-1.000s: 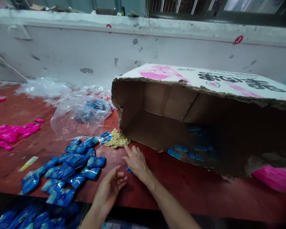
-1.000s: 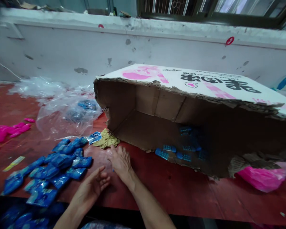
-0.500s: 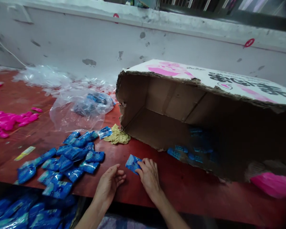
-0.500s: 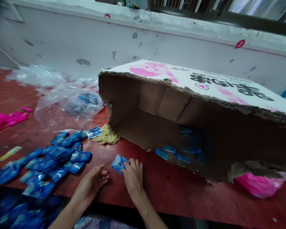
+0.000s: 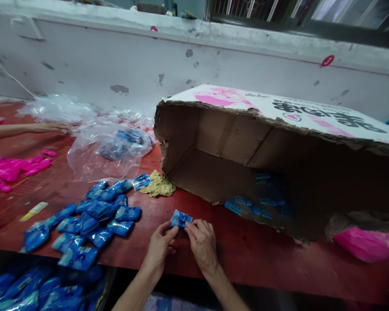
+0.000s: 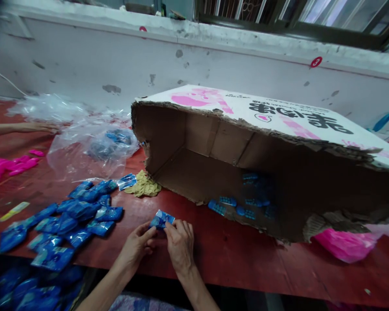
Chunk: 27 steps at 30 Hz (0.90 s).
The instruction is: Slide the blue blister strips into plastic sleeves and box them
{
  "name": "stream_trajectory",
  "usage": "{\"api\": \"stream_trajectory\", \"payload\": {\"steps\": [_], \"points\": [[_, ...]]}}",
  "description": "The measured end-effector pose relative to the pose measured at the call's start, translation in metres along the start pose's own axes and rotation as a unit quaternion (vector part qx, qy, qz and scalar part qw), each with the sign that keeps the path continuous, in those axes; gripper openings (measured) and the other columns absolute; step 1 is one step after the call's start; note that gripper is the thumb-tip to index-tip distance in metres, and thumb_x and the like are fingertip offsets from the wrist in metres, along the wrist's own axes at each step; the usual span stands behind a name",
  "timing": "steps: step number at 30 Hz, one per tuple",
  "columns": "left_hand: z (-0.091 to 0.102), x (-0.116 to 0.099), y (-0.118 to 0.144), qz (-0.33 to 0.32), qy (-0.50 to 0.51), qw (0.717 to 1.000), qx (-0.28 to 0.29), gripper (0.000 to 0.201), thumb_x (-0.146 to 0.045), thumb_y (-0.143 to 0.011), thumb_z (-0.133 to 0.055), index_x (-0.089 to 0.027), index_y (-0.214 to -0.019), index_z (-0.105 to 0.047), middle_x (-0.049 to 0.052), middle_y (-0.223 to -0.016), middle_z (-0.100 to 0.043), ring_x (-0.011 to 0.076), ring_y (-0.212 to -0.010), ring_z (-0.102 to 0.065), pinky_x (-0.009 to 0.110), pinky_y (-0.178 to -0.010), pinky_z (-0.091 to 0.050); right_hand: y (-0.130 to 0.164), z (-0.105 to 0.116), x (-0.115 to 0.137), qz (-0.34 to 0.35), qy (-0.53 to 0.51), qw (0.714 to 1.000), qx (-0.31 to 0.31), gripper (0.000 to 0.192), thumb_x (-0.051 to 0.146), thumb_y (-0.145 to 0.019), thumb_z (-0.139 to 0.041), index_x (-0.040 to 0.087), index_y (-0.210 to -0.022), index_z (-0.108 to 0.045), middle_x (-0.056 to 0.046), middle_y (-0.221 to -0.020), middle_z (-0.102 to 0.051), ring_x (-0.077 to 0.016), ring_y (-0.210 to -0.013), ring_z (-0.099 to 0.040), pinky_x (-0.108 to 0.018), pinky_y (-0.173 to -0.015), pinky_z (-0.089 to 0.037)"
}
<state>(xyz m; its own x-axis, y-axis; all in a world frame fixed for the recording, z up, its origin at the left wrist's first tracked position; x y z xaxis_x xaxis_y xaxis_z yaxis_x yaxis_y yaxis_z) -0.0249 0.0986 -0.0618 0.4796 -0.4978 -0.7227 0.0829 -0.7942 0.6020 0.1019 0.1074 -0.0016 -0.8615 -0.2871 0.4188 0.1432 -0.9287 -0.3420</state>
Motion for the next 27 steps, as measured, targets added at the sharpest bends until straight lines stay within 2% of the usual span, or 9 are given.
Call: {"api": "stream_trajectory", "payload": {"steps": [4,8,11,14,18,20,22,24,27], "points": [[-0.007,0.001,-0.008,-0.009,-0.011,0.999,0.031,0.040,-0.036,-0.052,-0.076,-0.010,-0.077,-0.060,-0.001,-0.053,-0.057,0.0065,-0.037,-0.048,0.016,-0.036,-0.033,0.000,0.003,0.002,-0.009,-0.042,0.999,0.033,0.019,0.021,-0.087,-0.048,0.025,-0.093,-0.065,-0.003,-0.081,-0.059,-0.0161,-0.078,-0.051,-0.028,-0.073,-0.035],[-0.010,0.003,-0.012,-0.015,-0.003,0.999,0.029,0.041,-0.041,-0.047,-0.077,-0.010,-0.066,-0.059,0.001,-0.047,-0.057,0.0084,-0.038,-0.048,0.019,-0.039,-0.037,-0.007,0.002,-0.013,-0.113,-0.178,0.977,0.019,0.035,0.026,-0.081,-0.054,0.020,-0.115,-0.055,-0.007,-0.105,-0.058,-0.0178,-0.090,-0.055,-0.027,-0.078,-0.042],[-0.011,0.006,-0.015,-0.022,-0.003,0.999,0.027,0.043,-0.045,-0.046,-0.077,-0.010,-0.064,-0.059,-0.001,-0.044,-0.053,0.0081,-0.036,-0.044,0.020,-0.036,-0.036,-0.015,-0.011,-0.020,-0.173,-0.239,0.953,0.073,0.023,0.029,-0.083,-0.047,0.016,-0.092,-0.064,-0.003,-0.083,-0.065,-0.0149,-0.073,-0.059,-0.022,-0.065,-0.045],[-0.007,0.010,-0.015,-0.010,-0.004,1.000,0.028,0.044,-0.045,-0.046,-0.077,-0.010,-0.066,-0.060,0.000,-0.047,-0.056,0.0096,-0.039,-0.047,0.021,-0.037,-0.038,-0.024,-0.017,-0.023,-0.196,-0.224,0.950,0.092,0.031,0.031,-0.088,-0.038,0.016,-0.077,-0.064,0.000,-0.065,-0.063,-0.0127,-0.059,-0.057,-0.020,-0.055,-0.041],[0.003,0.011,-0.009,0.035,0.039,0.997,0.048,0.041,-0.037,-0.045,-0.080,-0.010,-0.068,-0.060,0.001,-0.055,-0.061,0.0102,-0.047,-0.052,0.022,-0.047,-0.044,-0.028,-0.017,-0.029,-0.217,-0.142,0.963,0.077,0.029,0.029,-0.088,-0.038,0.019,-0.083,-0.065,-0.005,-0.073,-0.066,-0.0174,-0.069,-0.061,-0.025,-0.062,-0.040],[0.010,0.006,-0.004,0.033,0.054,0.998,0.027,0.041,-0.036,-0.044,-0.081,-0.012,-0.067,-0.058,-0.001,-0.052,-0.059,0.0093,-0.044,-0.050,0.020,-0.040,-0.039,-0.026,-0.017,-0.029,-0.217,-0.106,0.966,0.087,0.021,0.025,-0.083,-0.047,0.019,-0.092,-0.065,-0.009,-0.083,-0.066,-0.0218,-0.076,-0.062,-0.029,-0.067,-0.041],[0.014,0.001,-0.001,0.020,0.064,0.998,-0.002,0.043,-0.037,-0.043,-0.081,-0.014,-0.069,-0.056,-0.003,-0.050,-0.057,0.0089,-0.040,-0.047,0.018,-0.033,-0.033,-0.024,-0.012,-0.027,-0.206,-0.053,0.973,0.084,0.031,0.023,-0.078,-0.055,0.017,-0.108,-0.060,-0.014,-0.098,-0.063,-0.0267,-0.086,-0.060,-0.034,-0.071,-0.041],[0.012,-0.002,-0.001,0.005,0.081,0.997,-0.015,0.044,-0.037,-0.043,-0.081,-0.015,-0.070,-0.056,-0.004,-0.051,-0.057,0.0086,-0.039,-0.047,0.018,-0.032,-0.032,-0.022,-0.002,-0.024,-0.188,-0.020,0.981,0.051,0.042,0.027,-0.079,-0.055,0.015,-0.119,-0.053,-0.017,-0.109,-0.057,-0.0285,-0.095,-0.057,-0.036,-0.075,-0.042],[0.003,-0.003,-0.007,-0.023,0.091,0.996,-0.014,0.041,-0.038,-0.047,-0.080,-0.014,-0.071,-0.055,-0.005,-0.052,-0.056,0.0077,-0.039,-0.046,0.018,-0.034,-0.034,-0.017,0.007,-0.023,-0.187,-0.106,0.977,0.000,0.036,0.033,-0.084,-0.047,0.015,-0.114,-0.055,-0.011,-0.103,-0.060,-0.0203,-0.087,-0.059,-0.029,-0.074,-0.046]]}}
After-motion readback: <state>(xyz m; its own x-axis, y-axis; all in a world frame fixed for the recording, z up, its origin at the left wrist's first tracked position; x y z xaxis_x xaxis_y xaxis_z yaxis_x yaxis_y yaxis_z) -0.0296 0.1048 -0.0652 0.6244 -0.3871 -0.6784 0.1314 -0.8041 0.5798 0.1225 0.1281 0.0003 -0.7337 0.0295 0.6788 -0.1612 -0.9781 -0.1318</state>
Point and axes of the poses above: each hand's wrist, its own y-axis away from the middle knuckle, its own z-axis out of the back of the hand, x = y × z, the point moved 7 cm from there along -y, towards the middle knuckle
